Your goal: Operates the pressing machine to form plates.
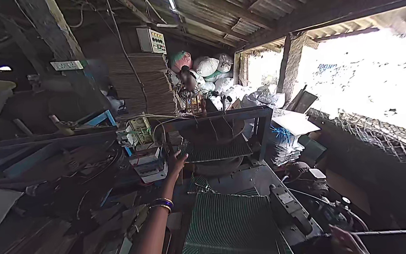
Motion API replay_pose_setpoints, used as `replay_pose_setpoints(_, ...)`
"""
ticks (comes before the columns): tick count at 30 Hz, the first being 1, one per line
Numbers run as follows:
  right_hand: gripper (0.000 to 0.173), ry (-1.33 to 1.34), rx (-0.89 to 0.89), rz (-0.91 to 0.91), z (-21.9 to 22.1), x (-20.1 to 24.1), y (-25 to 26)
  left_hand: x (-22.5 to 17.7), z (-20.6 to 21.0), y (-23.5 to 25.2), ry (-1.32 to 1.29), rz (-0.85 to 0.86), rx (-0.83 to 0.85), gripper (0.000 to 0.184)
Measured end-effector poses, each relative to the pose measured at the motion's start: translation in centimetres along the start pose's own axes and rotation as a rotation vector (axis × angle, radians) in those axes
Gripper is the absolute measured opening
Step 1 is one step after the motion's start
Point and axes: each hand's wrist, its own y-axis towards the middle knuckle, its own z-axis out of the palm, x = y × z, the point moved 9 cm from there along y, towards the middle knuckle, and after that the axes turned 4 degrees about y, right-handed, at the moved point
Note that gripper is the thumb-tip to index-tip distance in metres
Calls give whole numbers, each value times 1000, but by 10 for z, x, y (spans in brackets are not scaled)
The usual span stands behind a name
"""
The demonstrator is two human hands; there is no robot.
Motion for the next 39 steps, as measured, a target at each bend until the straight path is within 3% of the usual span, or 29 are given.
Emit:
replay_pose_setpoints(3, 29, -28, 29, -52, 29, 22, 38, 0, -7, 4, 4, 5, -25, 58)
replay_pose_setpoints(7, 23, -100, -121, -25, 45, 24, 79, 14, -18, -7, -108, -64, -99, 68)
replay_pose_setpoints(10, 36, -281, 56, 88, 74, 23, 123, 31, -19, -64, -149, -78, -132, 61)
replay_pose_setpoints(12, 35, -386, 271, 169, 110, 25, 139, 59, 1, -119, -38, 46, -75, 49)
replay_pose_setpoints(13, 32, -415, 297, 161, 126, 19, 147, 77, 18, -148, 45, 120, -18, 44)
replay_pose_setpoints(16, 25, -435, 239, 146, 139, 15, 156, 124, 75, -226, 378, 345, 136, 38)
replay_pose_setpoints(19, 25, -468, 278, 175, 139, 13, 153, 156, 107, -266, 666, 426, 225, 40)
replay_pose_setpoints(24, 34, -436, 385, 312, 118, 51, 145, 152, 109, -259, 708, 411, 215, 38)
replay_pose_setpoints(30, 34, -455, 431, 342, 116, 53, 143, 154, 110, -260, 719, 399, 220, 39)
replay_pose_setpoints(39, 32, -438, 359, 225, 122, 44, 142, 152, 108, -261, 730, 382, 225, 39)
